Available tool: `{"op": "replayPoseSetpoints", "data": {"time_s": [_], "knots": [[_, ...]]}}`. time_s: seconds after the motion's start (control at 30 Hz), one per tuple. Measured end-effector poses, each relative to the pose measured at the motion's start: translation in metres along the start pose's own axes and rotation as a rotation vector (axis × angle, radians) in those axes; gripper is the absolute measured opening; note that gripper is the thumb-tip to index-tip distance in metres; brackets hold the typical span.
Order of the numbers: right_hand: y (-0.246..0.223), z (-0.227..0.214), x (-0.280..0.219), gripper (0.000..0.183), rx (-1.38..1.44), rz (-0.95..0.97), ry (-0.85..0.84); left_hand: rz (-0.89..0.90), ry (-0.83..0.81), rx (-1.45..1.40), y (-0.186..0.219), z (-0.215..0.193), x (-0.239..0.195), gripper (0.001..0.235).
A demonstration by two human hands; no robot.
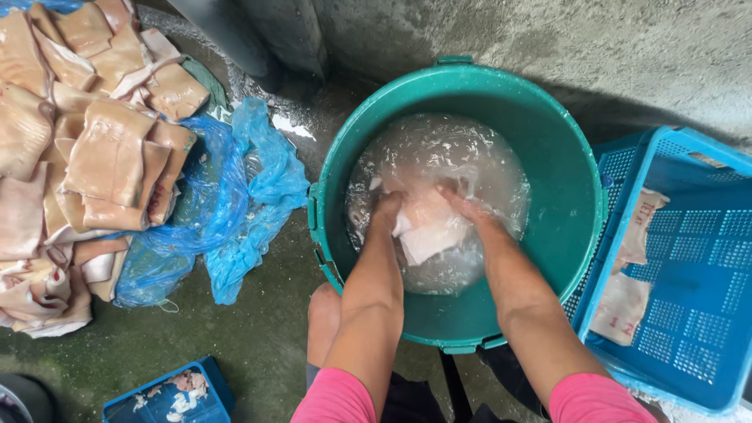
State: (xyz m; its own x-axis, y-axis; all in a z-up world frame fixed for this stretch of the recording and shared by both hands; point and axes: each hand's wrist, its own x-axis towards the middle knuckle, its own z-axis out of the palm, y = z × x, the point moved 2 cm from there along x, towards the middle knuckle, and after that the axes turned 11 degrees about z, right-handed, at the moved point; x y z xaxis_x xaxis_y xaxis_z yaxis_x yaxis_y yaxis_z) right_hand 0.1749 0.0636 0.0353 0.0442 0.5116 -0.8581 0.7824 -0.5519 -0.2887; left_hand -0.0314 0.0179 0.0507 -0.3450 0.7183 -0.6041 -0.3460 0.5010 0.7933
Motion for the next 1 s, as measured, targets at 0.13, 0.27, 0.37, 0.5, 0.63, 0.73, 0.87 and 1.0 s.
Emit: {"op": "replayPoseSetpoints", "data": {"time_s": [0.13,0.27,0.37,0.5,0.63,0.73,0.87,1.0], "knots": [[0.018,0.000,0.004,0.067,-0.012,0.088,0.264,-0.053,0.041,0.445,-0.012,0.002,-0.001,0.046],[0.010,-0.015,0.006,0.061,0.010,0.060,0.619,-0.097,-0.006,0.602,-0.005,-0.001,-0.002,0.046],[0.011,-0.028,0.008,0.057,0.008,0.089,0.718,-0.092,-0.034,0.684,-0.001,-0.009,-0.006,0.046],[0.018,-0.040,0.015,0.052,-0.042,0.151,0.302,0.011,-0.048,0.753,0.008,-0.006,0.001,0.046],[0.017,-0.037,0.009,0.047,-0.092,0.034,0.243,0.215,-0.060,0.794,0.005,-0.001,0.000,0.045],[0.002,-0.073,-0.006,0.044,-0.163,-0.146,0.414,0.443,-0.070,0.761,0.028,0.025,0.000,0.045],[-0.021,-0.126,-0.086,0.037,-0.183,-0.302,0.580,0.720,-0.059,0.581,0.077,0.036,-0.031,0.052],[-0.017,-0.150,-0.178,0.031,0.176,-0.461,0.681,0.762,-0.112,0.463,0.143,0.039,-0.070,0.042]]}}
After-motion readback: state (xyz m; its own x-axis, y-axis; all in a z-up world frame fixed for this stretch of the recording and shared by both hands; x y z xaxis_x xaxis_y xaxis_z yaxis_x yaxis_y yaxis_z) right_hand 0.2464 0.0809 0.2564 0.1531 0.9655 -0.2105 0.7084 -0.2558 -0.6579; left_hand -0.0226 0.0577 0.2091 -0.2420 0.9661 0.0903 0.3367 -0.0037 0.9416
